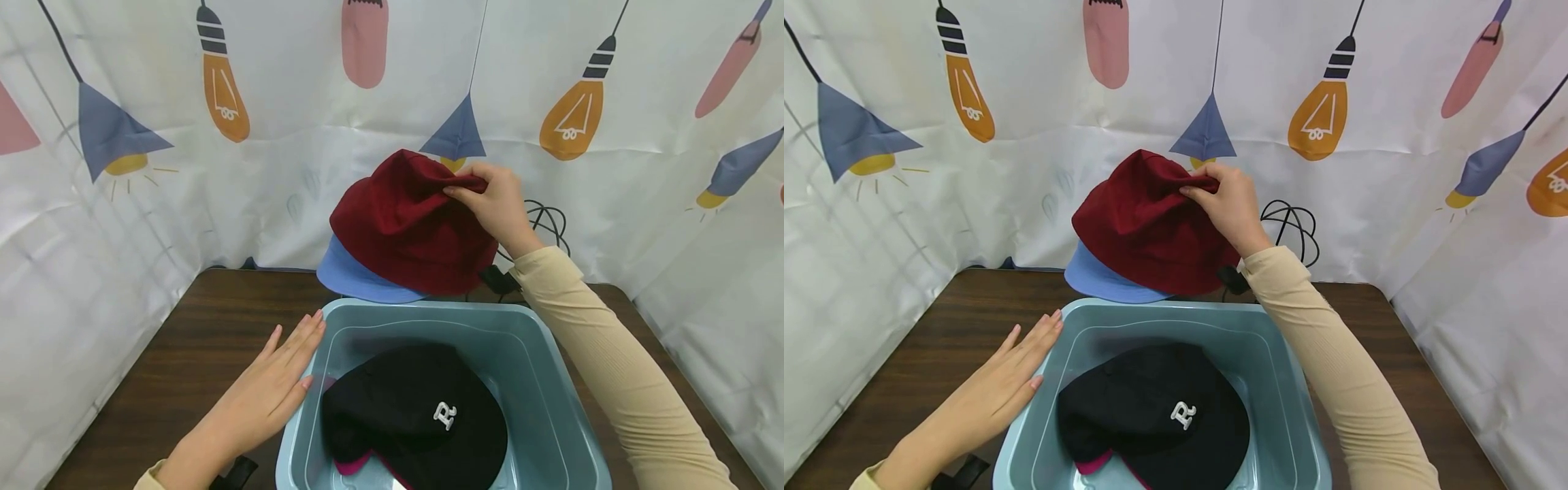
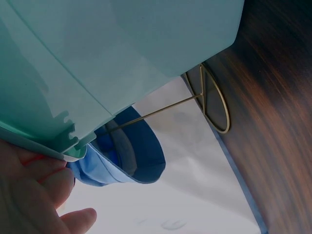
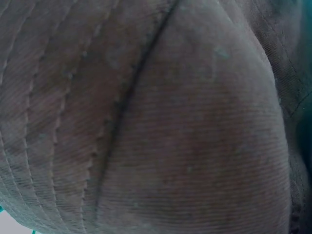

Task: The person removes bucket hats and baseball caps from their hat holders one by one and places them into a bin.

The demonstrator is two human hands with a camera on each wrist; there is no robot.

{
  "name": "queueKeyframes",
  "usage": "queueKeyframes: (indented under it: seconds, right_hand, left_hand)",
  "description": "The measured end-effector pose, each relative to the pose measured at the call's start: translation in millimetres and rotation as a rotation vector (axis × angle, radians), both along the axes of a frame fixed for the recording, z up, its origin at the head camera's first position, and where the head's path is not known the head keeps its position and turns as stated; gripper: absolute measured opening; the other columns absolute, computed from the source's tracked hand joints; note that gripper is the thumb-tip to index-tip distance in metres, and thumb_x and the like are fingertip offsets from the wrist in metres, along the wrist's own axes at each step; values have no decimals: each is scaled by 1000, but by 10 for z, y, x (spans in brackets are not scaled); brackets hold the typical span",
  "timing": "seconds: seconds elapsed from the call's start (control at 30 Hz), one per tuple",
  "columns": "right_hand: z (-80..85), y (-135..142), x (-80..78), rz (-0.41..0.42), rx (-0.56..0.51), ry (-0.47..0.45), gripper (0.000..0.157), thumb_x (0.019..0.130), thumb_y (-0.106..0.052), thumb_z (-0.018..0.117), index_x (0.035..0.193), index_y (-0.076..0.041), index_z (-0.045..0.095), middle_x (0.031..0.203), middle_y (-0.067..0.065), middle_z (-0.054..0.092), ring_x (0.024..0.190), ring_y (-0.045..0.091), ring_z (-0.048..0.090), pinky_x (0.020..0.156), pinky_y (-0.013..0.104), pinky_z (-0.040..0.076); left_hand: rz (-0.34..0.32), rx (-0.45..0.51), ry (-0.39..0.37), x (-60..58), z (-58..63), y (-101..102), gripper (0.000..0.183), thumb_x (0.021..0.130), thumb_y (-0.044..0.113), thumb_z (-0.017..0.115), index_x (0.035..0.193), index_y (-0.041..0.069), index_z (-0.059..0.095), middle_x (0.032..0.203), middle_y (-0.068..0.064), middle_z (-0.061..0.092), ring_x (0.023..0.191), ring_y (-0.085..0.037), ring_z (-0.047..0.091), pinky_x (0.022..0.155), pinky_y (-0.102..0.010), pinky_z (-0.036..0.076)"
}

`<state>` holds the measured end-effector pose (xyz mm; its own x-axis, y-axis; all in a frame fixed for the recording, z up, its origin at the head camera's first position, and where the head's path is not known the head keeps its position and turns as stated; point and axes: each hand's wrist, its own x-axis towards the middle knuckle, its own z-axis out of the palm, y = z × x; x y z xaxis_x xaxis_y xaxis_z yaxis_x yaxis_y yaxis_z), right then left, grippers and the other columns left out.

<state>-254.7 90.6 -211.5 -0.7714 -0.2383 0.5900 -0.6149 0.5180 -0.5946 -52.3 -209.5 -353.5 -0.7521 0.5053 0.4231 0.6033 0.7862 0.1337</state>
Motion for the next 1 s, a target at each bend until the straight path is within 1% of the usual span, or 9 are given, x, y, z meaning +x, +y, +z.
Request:
queueKeyframes:
  seconds: [0.2, 0.37, 0.5, 0.63, 0.77, 1.0]
  right_hand:
    - [-2, 48, 21, 3, 23, 44, 14, 80, -12, 76, 86, -1, 70, 86, 11, 68, 76, 15, 58, 66, 22, 41]
    - [7, 92, 86, 0, 48, 95, 13, 80, -13, 76, 87, -3, 71, 86, 9, 69, 77, 16, 61, 67, 21, 43]
    - [-20, 120, 137, 33, 64, 155, 11, 80, -11, 76, 86, -3, 71, 84, 9, 70, 76, 16, 62, 67, 21, 44]
    - [-77, 141, 170, 57, 53, 206, 10, 78, -10, 77, 84, -4, 71, 81, 8, 69, 73, 14, 61, 64, 20, 43]
    - [-133, 161, 192, 57, 26, 241, 11, 76, -9, 78, 83, -4, 71, 79, 7, 69, 71, 12, 60, 62, 18, 42]
    - [-155, 194, 279, 86, 0, 326, 12, 75, -5, 78, 83, -3, 71, 79, 8, 70, 69, 13, 60, 63, 16, 42]
  left_hand:
    - [1, 5, -7, 0, -4, -2, 60, 96, 22, 46, 148, 0, 24, 154, -12, 23, 143, -22, 13, 112, -29, -9]
    - [-3, 14, 1, 0, 1, 1, 59, 97, 22, 45, 148, -1, 24, 154, -12, 23, 143, -24, 16, 113, -30, -8]
    - [-4, 18, 4, 5, 7, 1, 60, 97, 22, 45, 148, -1, 24, 154, -12, 24, 142, -25, 18, 113, -30, -8]
    - [-2, 18, 0, 7, 10, -1, 60, 96, 22, 46, 148, 0, 24, 154, -12, 24, 142, -26, 19, 113, -30, -8]
    - [-4, 18, 1, 5, 10, 0, 60, 97, 22, 45, 148, 0, 24, 154, -12, 24, 142, -25, 17, 113, -30, -8]
    - [-6, 15, 6, 3, 19, -4, 59, 97, 22, 45, 147, -1, 25, 154, -12, 24, 142, -26, 19, 113, -30, -8]
